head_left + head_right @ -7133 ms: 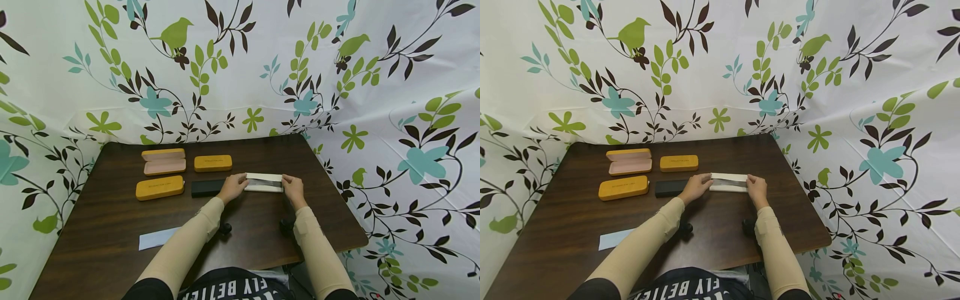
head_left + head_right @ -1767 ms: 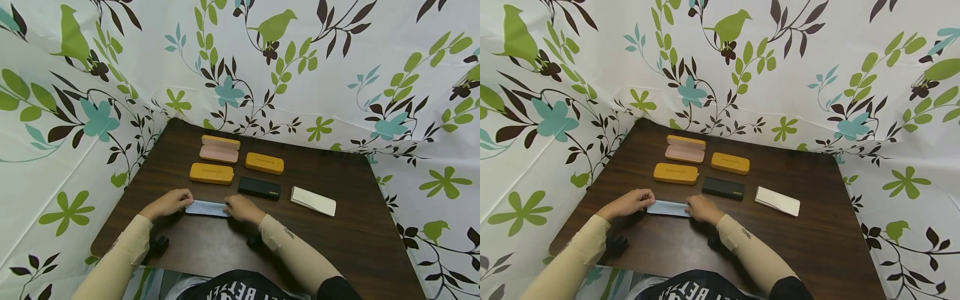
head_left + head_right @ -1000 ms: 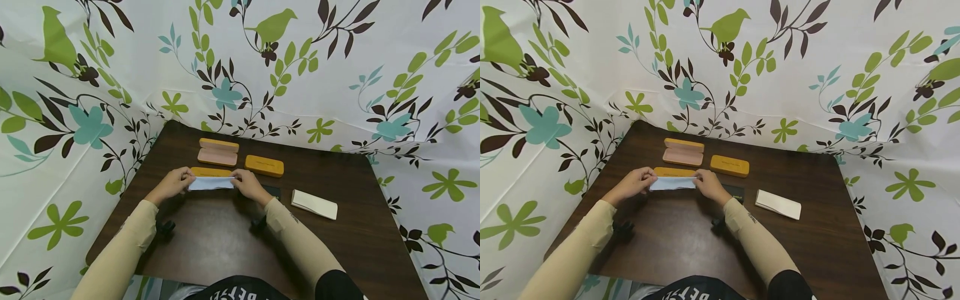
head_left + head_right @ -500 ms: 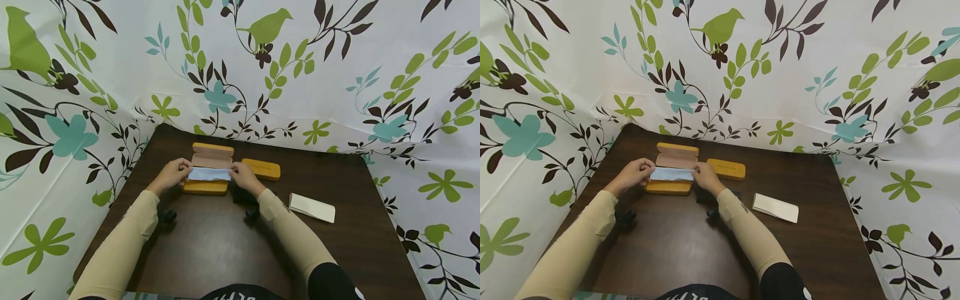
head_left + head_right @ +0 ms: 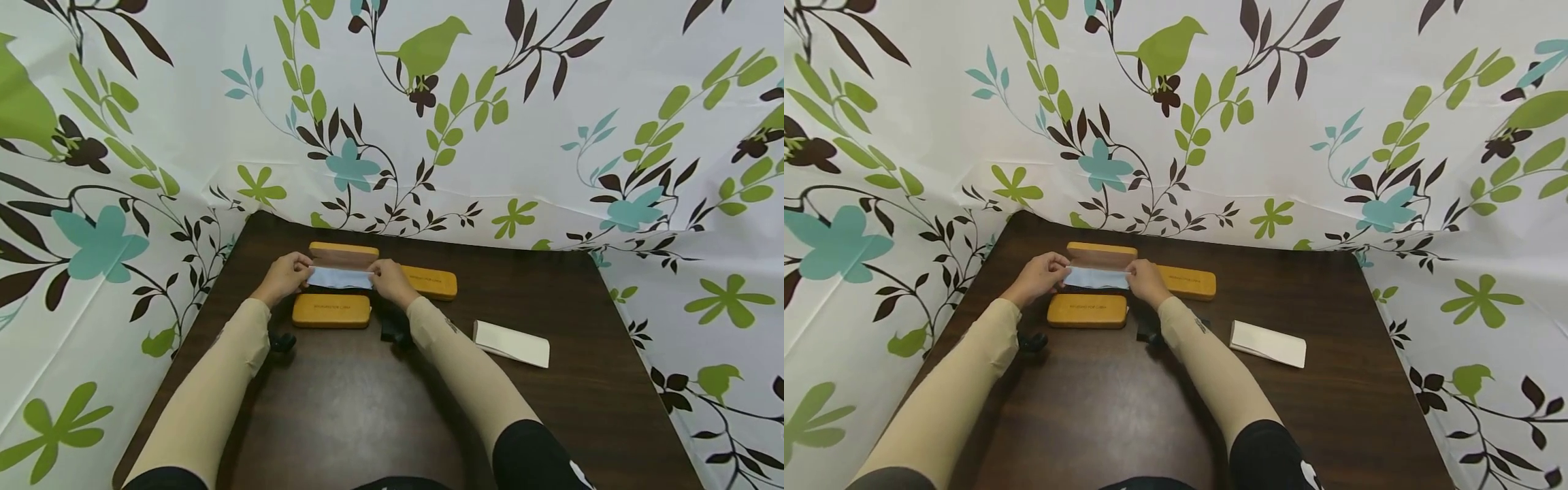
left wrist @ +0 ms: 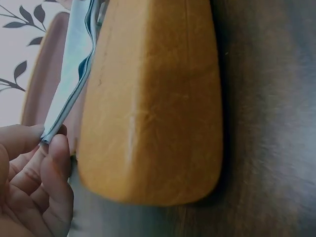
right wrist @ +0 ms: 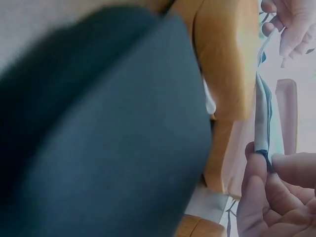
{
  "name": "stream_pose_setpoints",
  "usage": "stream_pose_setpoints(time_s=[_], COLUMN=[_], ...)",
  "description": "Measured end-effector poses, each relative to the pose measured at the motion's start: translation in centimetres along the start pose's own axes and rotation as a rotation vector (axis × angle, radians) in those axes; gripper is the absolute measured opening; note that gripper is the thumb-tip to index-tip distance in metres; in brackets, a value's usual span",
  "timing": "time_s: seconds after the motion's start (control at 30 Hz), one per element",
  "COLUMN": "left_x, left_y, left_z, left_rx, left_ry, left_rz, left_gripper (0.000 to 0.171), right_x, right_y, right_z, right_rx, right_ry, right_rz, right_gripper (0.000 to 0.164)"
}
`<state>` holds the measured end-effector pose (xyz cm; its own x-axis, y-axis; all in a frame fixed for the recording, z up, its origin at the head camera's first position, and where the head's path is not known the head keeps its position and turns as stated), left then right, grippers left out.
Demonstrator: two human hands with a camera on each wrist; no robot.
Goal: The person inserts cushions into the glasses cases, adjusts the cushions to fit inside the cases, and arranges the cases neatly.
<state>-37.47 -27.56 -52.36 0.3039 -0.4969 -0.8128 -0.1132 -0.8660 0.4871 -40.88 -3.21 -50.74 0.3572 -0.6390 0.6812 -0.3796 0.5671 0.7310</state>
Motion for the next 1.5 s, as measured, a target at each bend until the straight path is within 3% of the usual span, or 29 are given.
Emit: stream_pose_setpoints(time_s=[0.2, 0.33, 0.57, 0.73, 0.97, 1.23, 1.37, 1.5], left_x=[0.5, 0.4, -0.3, -0.5, 0.0, -0.2, -0.5, -1.3], left_y=[-0.1, 0.1, 0.3, 0.2, 0.2, 0.4, 1.0, 1.8], left_z=[1.4, 2.0, 2.4, 2.6, 3.0, 3.4, 3.0, 2.5], left_rx=[-0.017, -0.027, -0.043, -0.099, -0.181, -0.237, -0.277, -0.294], left_ry=[-0.008, -0.036, -0.057, -0.066, 0.001, 0.022, 0.016, -0.031], left_rz=[0.071, 0.125, 0.137, 0.151, 0.174, 0.214, 0.222, 0.271], left_gripper=[0.025, 0.024, 0.022, 0.022, 0.022, 0.022, 0.024, 0.032], right_x=[-0.5, -0.5, -0.3, -0.4, -0.9, -0.8, -0.1, 0.3], right_y=[-0.2, -0.1, 0.0, 0.0, -0.3, -0.1, 0.4, 1.3], right_z=[1.1, 1.7, 2.1, 2.2, 2.2, 2.5, 2.1, 1.6], right_rx=[0.005, -0.021, -0.014, 0.000, 0.037, 0.048, -0.014, -0.139], right_ry=[-0.058, -0.049, -0.054, -0.067, -0.082, -0.068, -0.050, -0.082], right_rz=[-0.054, -0.093, -0.126, -0.131, -0.101, -0.196, -0.273, -0.316], right_gripper=[0.021, 0.018, 0.021, 0.023, 0.026, 0.032, 0.025, 0.013])
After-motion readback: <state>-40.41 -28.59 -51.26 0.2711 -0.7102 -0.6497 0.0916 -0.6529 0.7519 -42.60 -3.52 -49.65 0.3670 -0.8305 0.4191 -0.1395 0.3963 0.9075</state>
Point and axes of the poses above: each hand's wrist, its own z-axis towards the middle knuckle, its own y-axis out of the back of the hand, x = y × z, the point moved 4 cm from there along z, towards the middle knuckle, and after that the axes turned 9 degrees about y, right-handed, at the moved point
